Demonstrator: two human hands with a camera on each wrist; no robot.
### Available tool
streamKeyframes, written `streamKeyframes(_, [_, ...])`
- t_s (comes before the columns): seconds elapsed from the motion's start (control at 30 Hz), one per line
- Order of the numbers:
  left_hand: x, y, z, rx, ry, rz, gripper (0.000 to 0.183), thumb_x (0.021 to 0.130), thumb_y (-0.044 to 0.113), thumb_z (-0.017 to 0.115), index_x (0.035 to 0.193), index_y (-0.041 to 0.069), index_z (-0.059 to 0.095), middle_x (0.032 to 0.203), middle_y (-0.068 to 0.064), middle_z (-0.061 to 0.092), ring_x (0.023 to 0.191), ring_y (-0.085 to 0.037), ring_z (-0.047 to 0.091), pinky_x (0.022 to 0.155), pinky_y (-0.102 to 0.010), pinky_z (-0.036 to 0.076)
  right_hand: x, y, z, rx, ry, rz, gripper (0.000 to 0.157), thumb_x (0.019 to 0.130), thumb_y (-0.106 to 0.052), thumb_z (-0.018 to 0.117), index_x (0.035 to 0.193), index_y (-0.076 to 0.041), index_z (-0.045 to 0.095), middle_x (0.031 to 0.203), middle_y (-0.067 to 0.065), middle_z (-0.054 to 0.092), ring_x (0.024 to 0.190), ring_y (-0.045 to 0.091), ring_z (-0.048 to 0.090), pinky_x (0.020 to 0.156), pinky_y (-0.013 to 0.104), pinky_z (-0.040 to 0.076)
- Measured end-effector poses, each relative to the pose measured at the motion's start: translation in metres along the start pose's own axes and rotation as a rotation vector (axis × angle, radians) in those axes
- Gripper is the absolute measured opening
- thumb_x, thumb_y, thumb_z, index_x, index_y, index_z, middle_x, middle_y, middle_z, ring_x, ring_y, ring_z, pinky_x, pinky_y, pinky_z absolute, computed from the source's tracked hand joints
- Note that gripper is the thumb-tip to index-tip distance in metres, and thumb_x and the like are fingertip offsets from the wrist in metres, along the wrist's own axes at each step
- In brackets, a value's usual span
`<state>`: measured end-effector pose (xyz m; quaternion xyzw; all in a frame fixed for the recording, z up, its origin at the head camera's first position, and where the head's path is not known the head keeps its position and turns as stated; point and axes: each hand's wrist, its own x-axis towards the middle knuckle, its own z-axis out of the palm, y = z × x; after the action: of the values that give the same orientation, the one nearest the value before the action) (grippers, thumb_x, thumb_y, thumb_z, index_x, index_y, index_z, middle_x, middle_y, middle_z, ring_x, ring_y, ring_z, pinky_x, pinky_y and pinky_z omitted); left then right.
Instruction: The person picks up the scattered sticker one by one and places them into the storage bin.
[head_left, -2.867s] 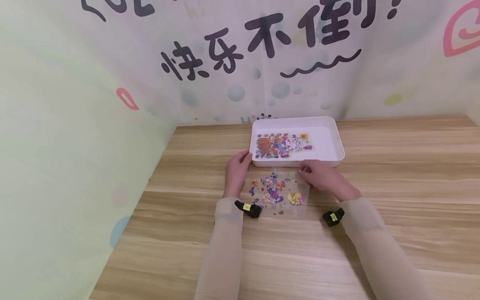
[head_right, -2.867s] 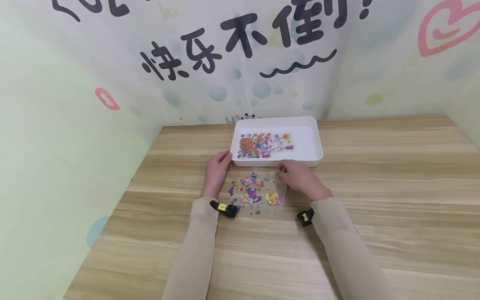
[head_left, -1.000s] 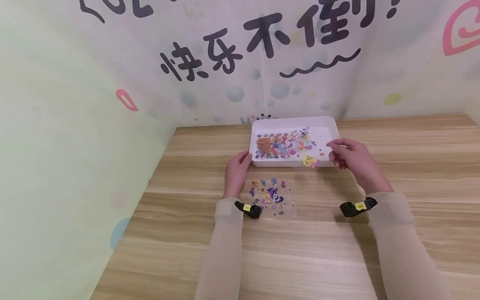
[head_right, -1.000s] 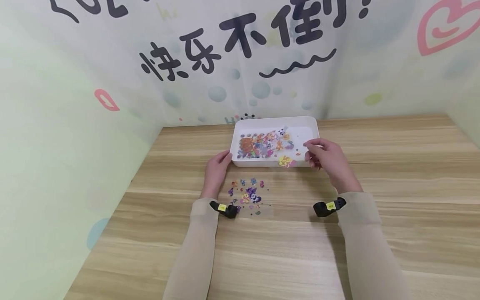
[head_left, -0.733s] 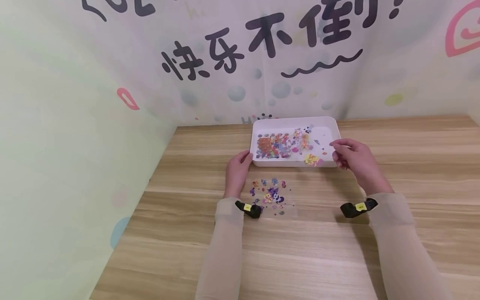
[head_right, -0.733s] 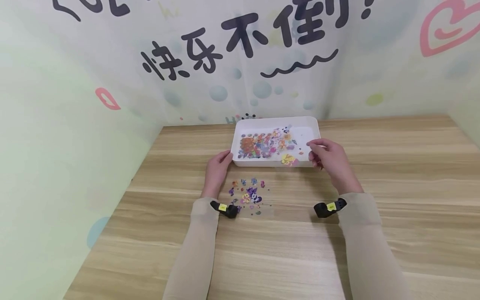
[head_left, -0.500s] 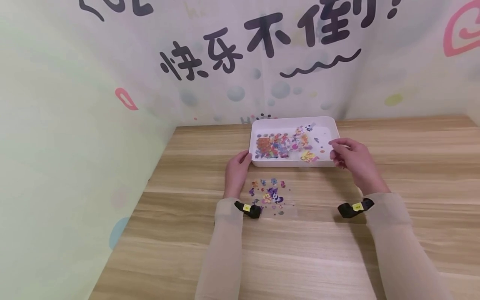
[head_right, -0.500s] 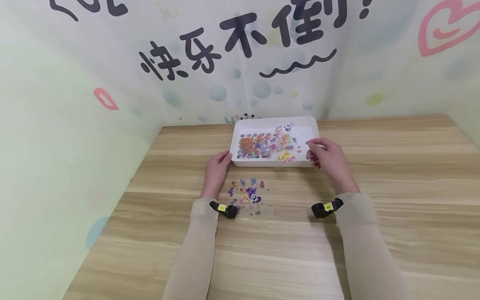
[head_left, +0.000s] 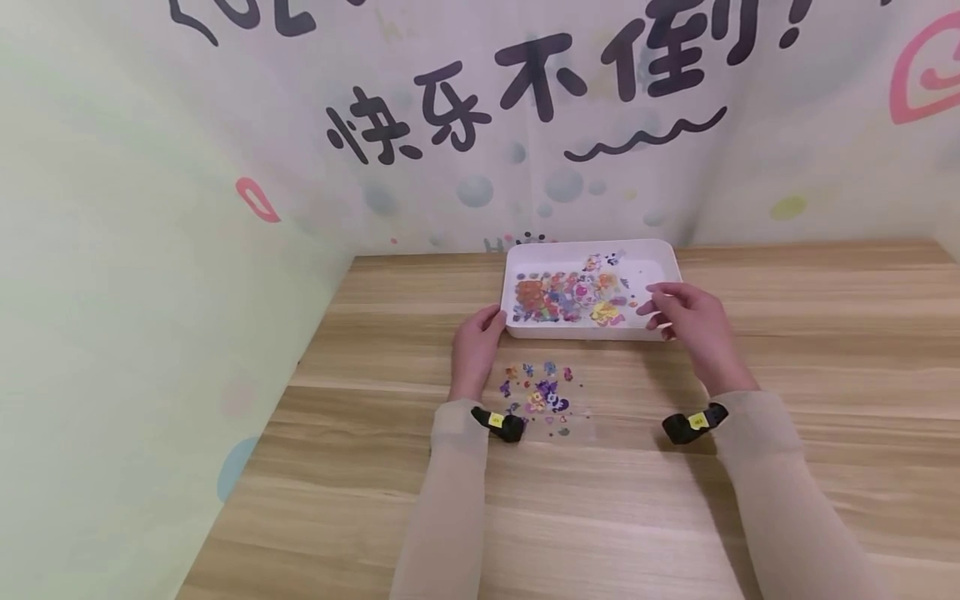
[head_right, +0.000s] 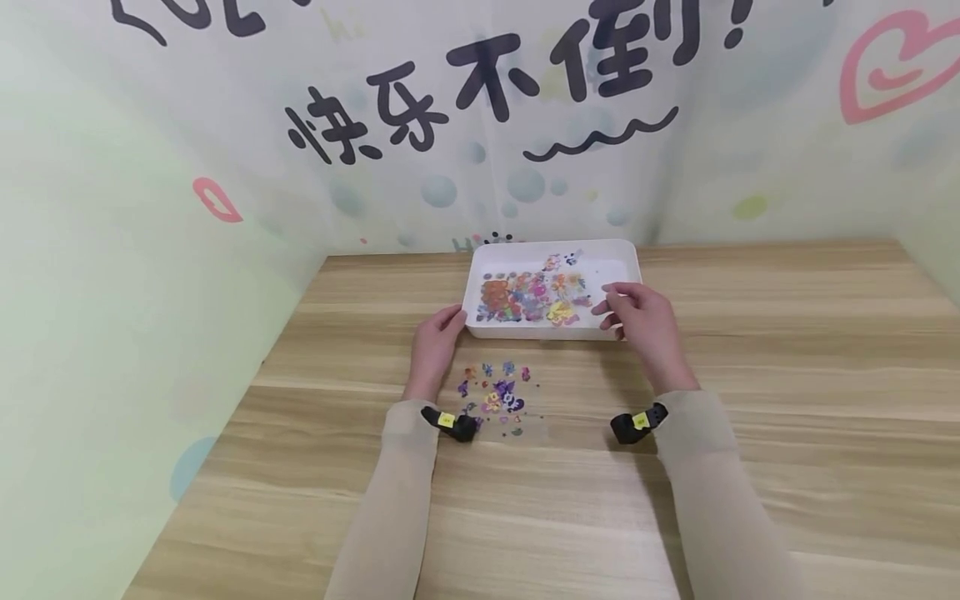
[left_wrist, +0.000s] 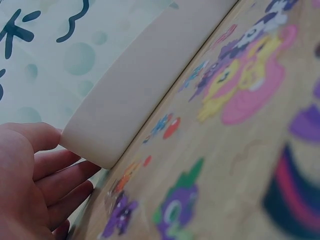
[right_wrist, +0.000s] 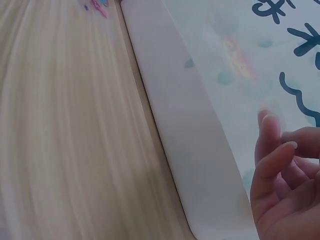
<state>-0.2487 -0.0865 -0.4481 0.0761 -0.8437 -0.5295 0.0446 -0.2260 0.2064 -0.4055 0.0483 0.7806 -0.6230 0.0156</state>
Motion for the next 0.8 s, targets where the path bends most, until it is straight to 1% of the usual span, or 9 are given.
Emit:
streamKeyframes(0.1, [0.0, 0.0, 0.0, 0.004, 0.003, 0.0, 0.037, 0.088, 0.043, 0.05, 0.119, 0.025, 0.057, 0.119, 0.006, 0.056, 0.11, -0.011, 0.049, 0.091, -0.029, 0.041, 0.002, 0.0, 0.004, -0.001, 0.004, -0.008, 0.049, 0.086, -0.043, 0.053, 0.122, -0.01, 0.052, 0.098, 0.007, 0.064, 0.081, 0.02, 0.059, 0.065, 0.03, 0.049])
streamKeyframes(0.17, [0.0, 0.0, 0.0, 0.007, 0.003, -0.007, 0.036, 0.088, 0.043, 0.05, 0.119, 0.026, 0.057, 0.118, 0.007, 0.057, 0.11, -0.009, 0.049, 0.091, -0.027, 0.041, 0.001, -0.004, 0.008, -0.027, 0.0, -0.021, 0.05, 0.087, -0.044, 0.05, 0.124, -0.01, 0.05, 0.1, 0.007, 0.064, 0.084, 0.02, 0.058, 0.068, 0.03, 0.049])
streamKeyframes(0.27, [0.0, 0.0, 0.0, 0.002, 0.005, -0.018, 0.035, 0.087, 0.043, 0.051, 0.118, 0.027, 0.057, 0.118, 0.008, 0.057, 0.109, -0.009, 0.05, 0.09, -0.027, 0.042, 0.001, -0.006, 0.014, -0.018, 0.018, -0.009, 0.048, 0.088, -0.042, 0.05, 0.124, -0.011, 0.05, 0.102, 0.007, 0.064, 0.085, 0.019, 0.059, 0.069, 0.029, 0.048])
streamKeyframes(0.43, [-0.001, 0.001, 0.0, 0.01, 0.009, -0.022, 0.035, 0.087, 0.045, 0.05, 0.118, 0.029, 0.057, 0.117, 0.009, 0.057, 0.109, -0.009, 0.05, 0.09, -0.028, 0.042, 0.002, -0.011, 0.02, -0.024, 0.04, -0.031, 0.045, 0.089, -0.039, 0.05, 0.123, -0.01, 0.051, 0.099, 0.004, 0.066, 0.086, 0.016, 0.06, 0.075, 0.035, 0.047])
streamKeyframes(0.53, [-0.001, 0.001, 0.0, 0.022, 0.013, -0.019, 0.036, 0.087, 0.045, 0.051, 0.118, 0.029, 0.057, 0.117, 0.009, 0.057, 0.108, -0.008, 0.05, 0.089, -0.028, 0.042, 0.004, -0.012, 0.024, -0.032, 0.042, -0.063, 0.045, 0.09, -0.038, 0.049, 0.122, -0.007, 0.052, 0.099, 0.005, 0.066, 0.087, 0.017, 0.06, 0.079, 0.037, 0.046])
streamKeyframes(0.67, [0.0, 0.0, 0.001, 0.02, 0.018, -0.022, 0.035, 0.087, 0.044, 0.051, 0.118, 0.029, 0.057, 0.116, 0.009, 0.057, 0.107, -0.009, 0.051, 0.089, -0.028, 0.042, 0.01, -0.011, 0.028, -0.057, 0.038, -0.062, 0.045, 0.09, -0.038, 0.049, 0.122, -0.007, 0.052, 0.099, 0.006, 0.066, 0.088, 0.019, 0.06, 0.079, 0.037, 0.045])
streamKeyframes(0.8, [0.001, -0.001, 0.002, 0.003, 0.016, -0.025, 0.033, 0.087, 0.043, 0.052, 0.117, 0.029, 0.058, 0.115, 0.009, 0.058, 0.106, -0.009, 0.051, 0.088, -0.029, 0.043, 0.013, -0.012, 0.033, -0.083, 0.035, -0.021, 0.046, 0.09, -0.039, 0.049, 0.124, -0.009, 0.051, 0.1, 0.002, 0.066, 0.089, 0.017, 0.06, 0.077, 0.038, 0.046])
